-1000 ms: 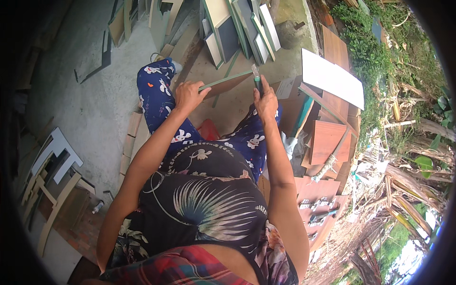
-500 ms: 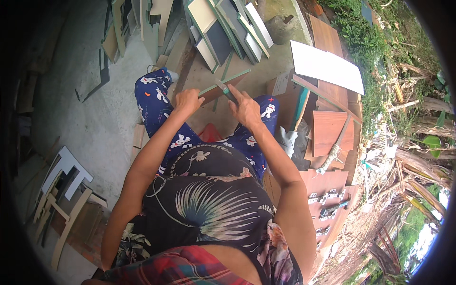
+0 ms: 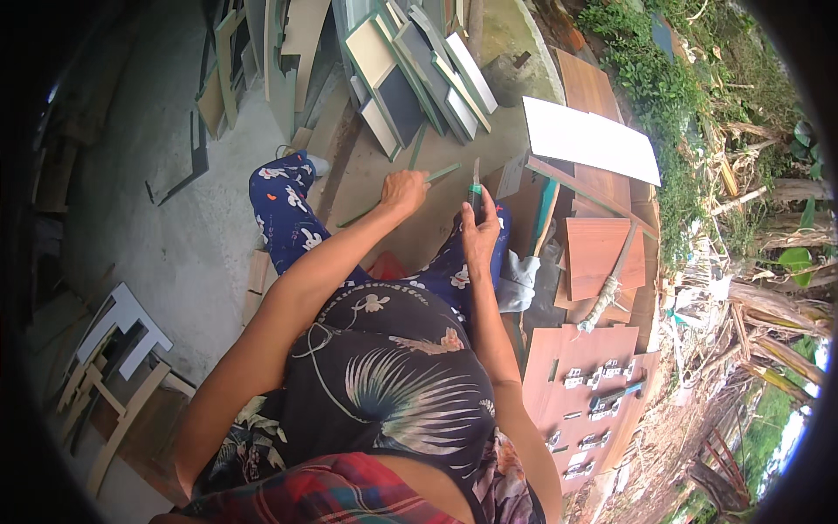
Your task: Trimming or scraping the edges of wood panels using a utility knife in a furniture workshop.
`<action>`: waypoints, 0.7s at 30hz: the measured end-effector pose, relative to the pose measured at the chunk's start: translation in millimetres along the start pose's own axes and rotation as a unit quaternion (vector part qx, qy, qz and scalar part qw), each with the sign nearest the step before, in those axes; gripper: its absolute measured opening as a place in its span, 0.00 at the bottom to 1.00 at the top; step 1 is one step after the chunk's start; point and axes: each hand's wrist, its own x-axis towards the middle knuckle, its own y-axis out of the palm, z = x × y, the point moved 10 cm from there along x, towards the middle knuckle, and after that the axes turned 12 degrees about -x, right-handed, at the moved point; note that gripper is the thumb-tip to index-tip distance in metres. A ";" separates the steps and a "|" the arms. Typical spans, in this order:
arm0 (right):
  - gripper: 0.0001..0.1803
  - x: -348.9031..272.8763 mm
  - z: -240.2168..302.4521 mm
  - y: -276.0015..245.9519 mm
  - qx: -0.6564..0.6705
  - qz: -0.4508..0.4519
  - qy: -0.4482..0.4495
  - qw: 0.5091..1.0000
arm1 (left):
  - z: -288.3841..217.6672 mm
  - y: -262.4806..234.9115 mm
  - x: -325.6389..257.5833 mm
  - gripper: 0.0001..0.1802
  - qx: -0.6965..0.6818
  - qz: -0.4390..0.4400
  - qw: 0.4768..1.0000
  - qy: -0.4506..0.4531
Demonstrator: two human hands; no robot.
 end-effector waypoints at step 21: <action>0.12 33.4 -53.2 54.8 0.296 0.026 0.195 0.935 | -75.6 -335.0 -167.9 0.12 -0.333 -0.295 0.881 0.161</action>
